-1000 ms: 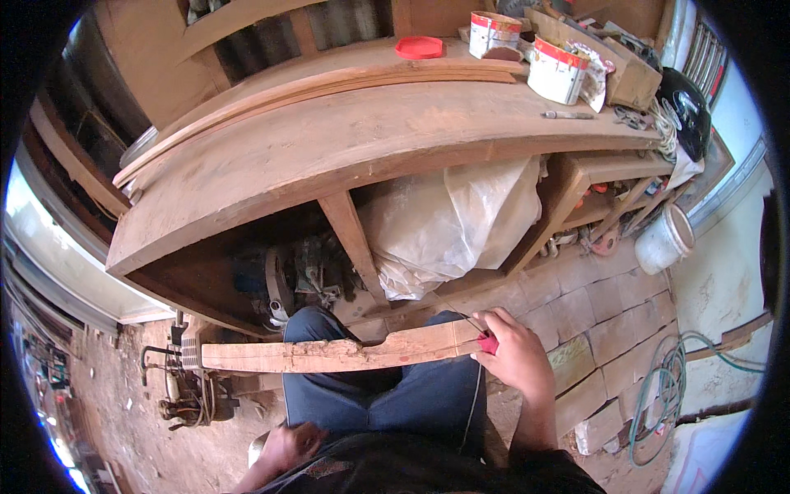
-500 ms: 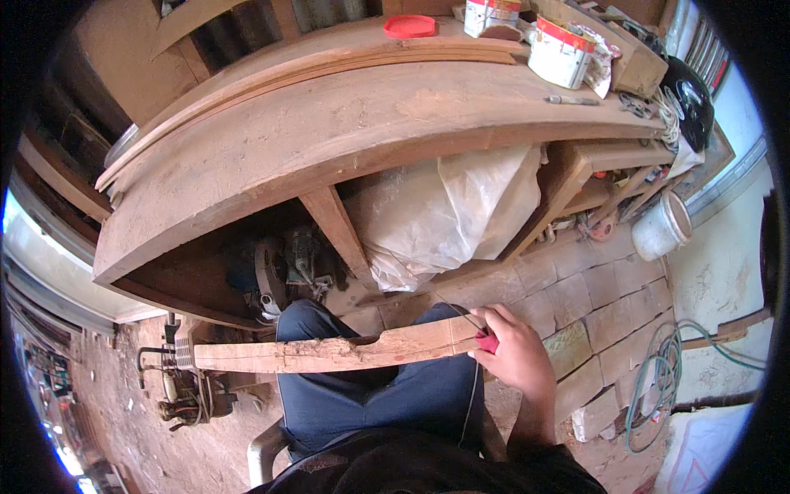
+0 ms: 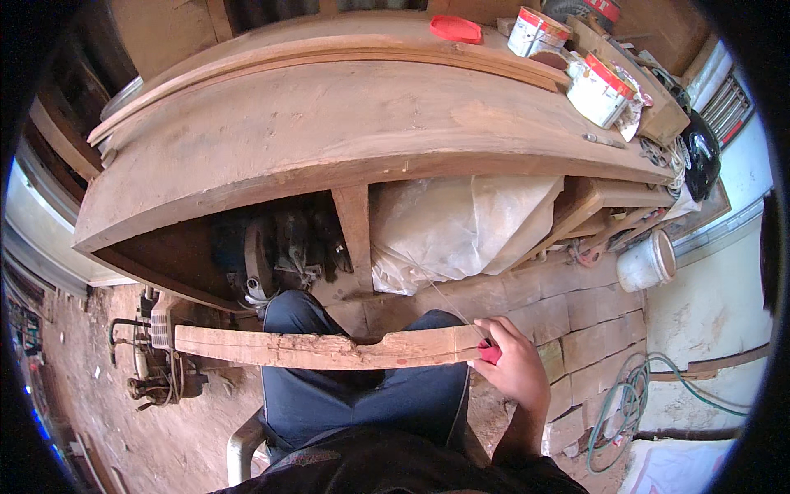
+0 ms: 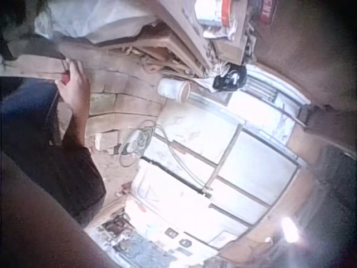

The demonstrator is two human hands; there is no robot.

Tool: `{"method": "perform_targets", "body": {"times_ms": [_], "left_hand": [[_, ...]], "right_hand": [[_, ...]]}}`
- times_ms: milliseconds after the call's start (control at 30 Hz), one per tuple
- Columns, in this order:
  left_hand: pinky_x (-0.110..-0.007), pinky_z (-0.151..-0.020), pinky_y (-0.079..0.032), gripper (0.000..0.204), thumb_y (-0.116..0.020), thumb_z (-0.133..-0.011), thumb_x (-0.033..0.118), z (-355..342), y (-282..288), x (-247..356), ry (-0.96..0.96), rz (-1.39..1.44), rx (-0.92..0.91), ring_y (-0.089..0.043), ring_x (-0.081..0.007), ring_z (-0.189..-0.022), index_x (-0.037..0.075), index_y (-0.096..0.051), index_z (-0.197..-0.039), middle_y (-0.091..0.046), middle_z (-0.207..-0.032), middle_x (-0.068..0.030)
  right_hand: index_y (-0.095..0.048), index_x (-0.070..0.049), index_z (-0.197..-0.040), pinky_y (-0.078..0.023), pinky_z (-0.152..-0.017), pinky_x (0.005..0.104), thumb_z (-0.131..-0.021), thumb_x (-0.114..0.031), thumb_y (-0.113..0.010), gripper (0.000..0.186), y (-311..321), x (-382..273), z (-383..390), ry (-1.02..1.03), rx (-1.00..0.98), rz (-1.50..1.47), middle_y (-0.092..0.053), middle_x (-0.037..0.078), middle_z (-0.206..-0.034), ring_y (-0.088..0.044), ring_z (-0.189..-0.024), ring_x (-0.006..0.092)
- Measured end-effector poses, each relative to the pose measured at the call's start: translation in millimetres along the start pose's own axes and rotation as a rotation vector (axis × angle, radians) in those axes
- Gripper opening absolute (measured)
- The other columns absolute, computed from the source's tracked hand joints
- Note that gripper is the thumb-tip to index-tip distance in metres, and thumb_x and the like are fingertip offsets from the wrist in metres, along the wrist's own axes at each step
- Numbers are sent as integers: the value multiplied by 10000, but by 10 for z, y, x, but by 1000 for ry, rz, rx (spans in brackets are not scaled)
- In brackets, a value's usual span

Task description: The person saws a piece of wood by hand using a small hand saw.

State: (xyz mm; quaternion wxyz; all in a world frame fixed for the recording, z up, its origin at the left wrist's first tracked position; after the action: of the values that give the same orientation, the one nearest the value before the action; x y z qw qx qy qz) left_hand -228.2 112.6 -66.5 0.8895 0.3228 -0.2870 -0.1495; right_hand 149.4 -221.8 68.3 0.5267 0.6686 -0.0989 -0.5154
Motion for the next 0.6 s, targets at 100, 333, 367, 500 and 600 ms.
{"method": "perform_targets", "body": {"times_ms": [100, 333, 367, 500, 600], "left_hand": [[-510, -751, -586, 159, -699, -982, 240, -19, -20, -23, 5, 13, -7, -740, -394, -844, 86, -705, -1022, -750, -941, -186], [-507, -755, -586, 155, -696, -984, 232, -81, -108, -6, -13, 48, -32, -741, -391, -851, 83, -705, -1026, -750, -945, -186], [-506, -756, -586, 154, -696, -985, 231, -104, -111, -12, -28, 48, -33, -742, -390, -852, 83, -705, -1026, -750, -945, -185], [-505, -759, -586, 152, -694, -986, 227, -56, -153, -35, -21, 76, -34, -742, -389, -856, 81, -706, -1029, -750, -948, -185], [-503, -761, -585, 150, -693, -987, 223, -42, -197, -67, -33, 98, -43, -743, -388, -859, 80, -706, -1030, -751, -950, -185]], "right_hand": [[-622, -56, -1321, -576, -881, 440, -770, -120, -850, 599, -5, -38, -23, -5, -1, 9, -673, 119, -1202, -714, -1026, 329], [-619, -35, -1320, -569, -899, 445, -763, -77, -836, 599, -15, -72, -53, -8, -15, 35, -674, 157, -1210, -720, -1029, 348], [-619, -35, -1320, -569, -899, 445, -763, -77, -836, 599, -10, -82, -52, -15, -23, 46, -674, 157, -1210, -720, -1029, 348], [-620, -28, -1332, -562, -913, 440, -765, -64, -821, 602, -68, -85, -103, -24, -63, 71, -671, 173, -1236, -706, -1061, 362], [-622, -4, -1327, -565, -912, 417, -750, -45, -833, 615, -103, 1, -100, -25, -74, 82, -671, 184, -1237, -711, -1047, 348]]}}
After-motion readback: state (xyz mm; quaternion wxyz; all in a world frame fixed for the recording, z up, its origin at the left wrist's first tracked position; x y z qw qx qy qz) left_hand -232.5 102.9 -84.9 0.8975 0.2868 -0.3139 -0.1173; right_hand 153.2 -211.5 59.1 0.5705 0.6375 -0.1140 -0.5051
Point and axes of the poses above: each hand's wrist, its own z-axis away from the middle knuckle, its own y-axis out of the back of the hand, x = y × z, the point moved 6 cm from there along -z, towards the middle knuckle
